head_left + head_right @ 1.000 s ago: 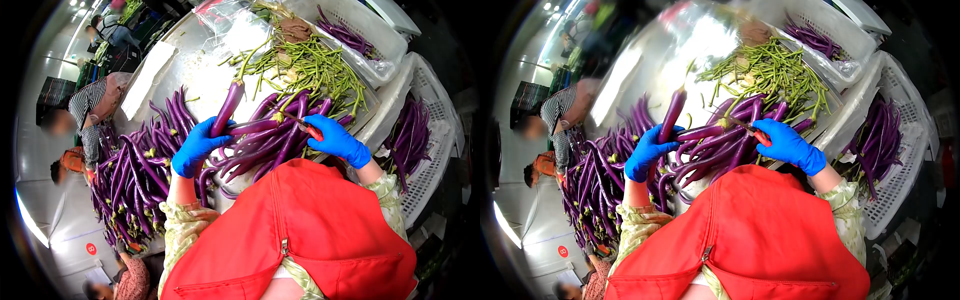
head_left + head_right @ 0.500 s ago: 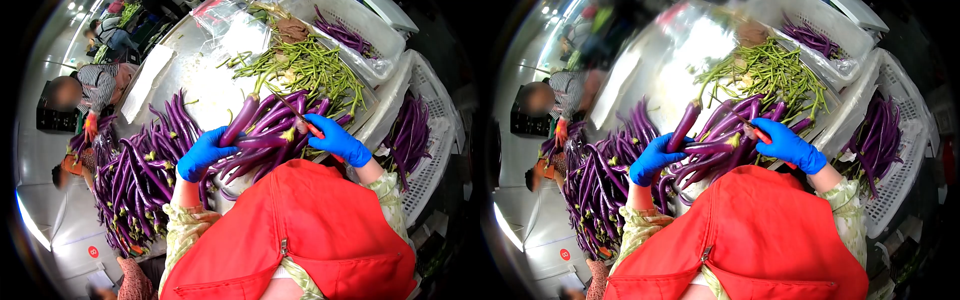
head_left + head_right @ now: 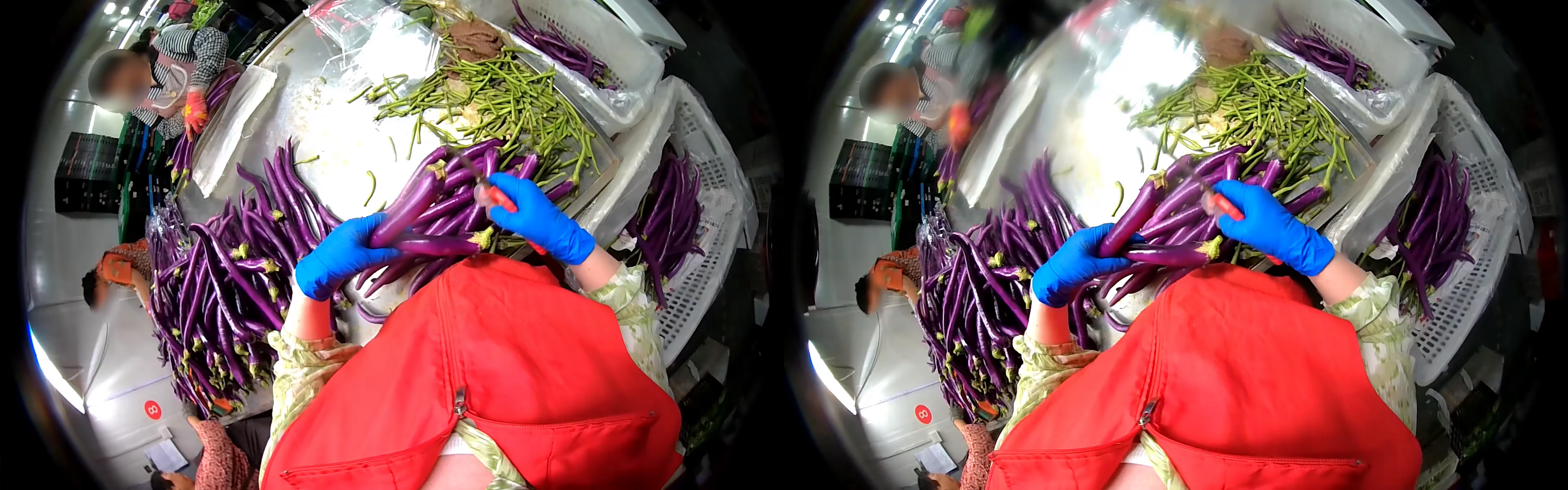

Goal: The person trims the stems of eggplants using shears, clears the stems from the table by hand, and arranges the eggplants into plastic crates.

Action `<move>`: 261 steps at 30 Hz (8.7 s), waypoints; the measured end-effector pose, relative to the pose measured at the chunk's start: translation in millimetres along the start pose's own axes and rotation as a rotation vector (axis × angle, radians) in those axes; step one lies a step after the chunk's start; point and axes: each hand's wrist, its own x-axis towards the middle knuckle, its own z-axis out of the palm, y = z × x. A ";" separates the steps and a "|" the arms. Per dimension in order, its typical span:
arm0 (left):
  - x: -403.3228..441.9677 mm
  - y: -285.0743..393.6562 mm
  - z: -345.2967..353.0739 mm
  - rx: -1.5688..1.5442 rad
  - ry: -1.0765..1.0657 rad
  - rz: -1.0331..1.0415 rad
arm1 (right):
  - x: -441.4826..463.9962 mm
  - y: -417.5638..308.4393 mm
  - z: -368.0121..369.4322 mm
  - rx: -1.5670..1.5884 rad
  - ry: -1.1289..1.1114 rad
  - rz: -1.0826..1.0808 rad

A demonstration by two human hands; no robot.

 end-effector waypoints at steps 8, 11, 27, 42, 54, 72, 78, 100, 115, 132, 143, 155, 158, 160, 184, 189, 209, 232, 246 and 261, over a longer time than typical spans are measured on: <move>-10.9 -13.3 -7.4 -0.412 0.243 -0.029 | -33.0 18.1 -29.9 0.419 0.394 0.196; 15.8 -27.6 2.8 -0.372 0.212 -0.067 | -43.1 47.3 -26.7 0.497 0.437 0.175; 115.0 0.6 113.1 0.758 0.340 0.316 | -75.1 56.3 -8.8 0.579 0.710 0.364; 16.6 8.4 27.0 -0.322 0.331 0.012 | -68.8 49.4 -7.1 0.170 0.432 0.039; 6.0 -13.0 56.6 -0.763 0.175 0.003 | -28.9 5.5 -14.8 0.199 -0.104 -0.045; 5.9 -8.2 63.3 -1.077 -0.008 -0.143 | -41.1 19.8 -54.2 -0.447 0.087 -0.210; 4.4 -13.8 60.6 -1.101 -0.015 -0.100 | -38.7 18.1 -45.2 -0.418 0.165 -0.129; -179.3 -26.6 -107.7 -1.088 1.342 1.065 | 75.2 -44.9 82.2 0.691 -0.164 0.117; -305.1 -250.3 -279.5 -0.190 1.956 0.152 | 49.4 -23.1 52.6 0.632 0.052 0.197; -8.8 -46.5 -27.7 -0.281 0.404 0.278 | -35.2 15.4 7.0 0.723 0.439 0.079; 182.5 -51.6 0.4 -0.099 0.365 0.121 | -84.1 38.8 0.4 0.826 0.708 0.160; 239.2 -0.8 18.8 0.673 0.111 0.113 | -69.2 46.8 -0.9 0.842 0.688 0.234; 208.4 22.8 -8.9 0.523 0.125 0.025 | -68.7 59.7 -0.2 0.833 0.689 0.252; 187.2 39.9 -20.6 0.487 0.164 -0.005 | -66.4 67.7 0.5 0.804 0.687 0.275; 73.2 72.9 -61.4 0.280 0.159 0.007 | -44.8 29.2 -14.5 0.464 0.210 0.077; 18.6 58.6 -81.8 0.204 0.210 0.012 | -31.7 20.0 -12.0 0.246 -0.008 0.126; -19.1 3.8 -71.7 0.131 0.046 -0.099 | -6.1 21.0 -8.7 -0.162 -0.118 0.045; -1.7 -3.7 -54.6 0.230 -0.259 -0.051 | -3.2 9.5 -9.2 -0.056 -0.397 0.061; 11.7 -6.5 -42.5 -0.082 -0.168 -0.276 | 15.6 -40.7 1.7 -0.581 -0.099 -0.363; -99.7 -25.2 -91.8 -0.644 0.577 0.340 | 8.0 -7.6 -4.9 0.187 0.209 0.185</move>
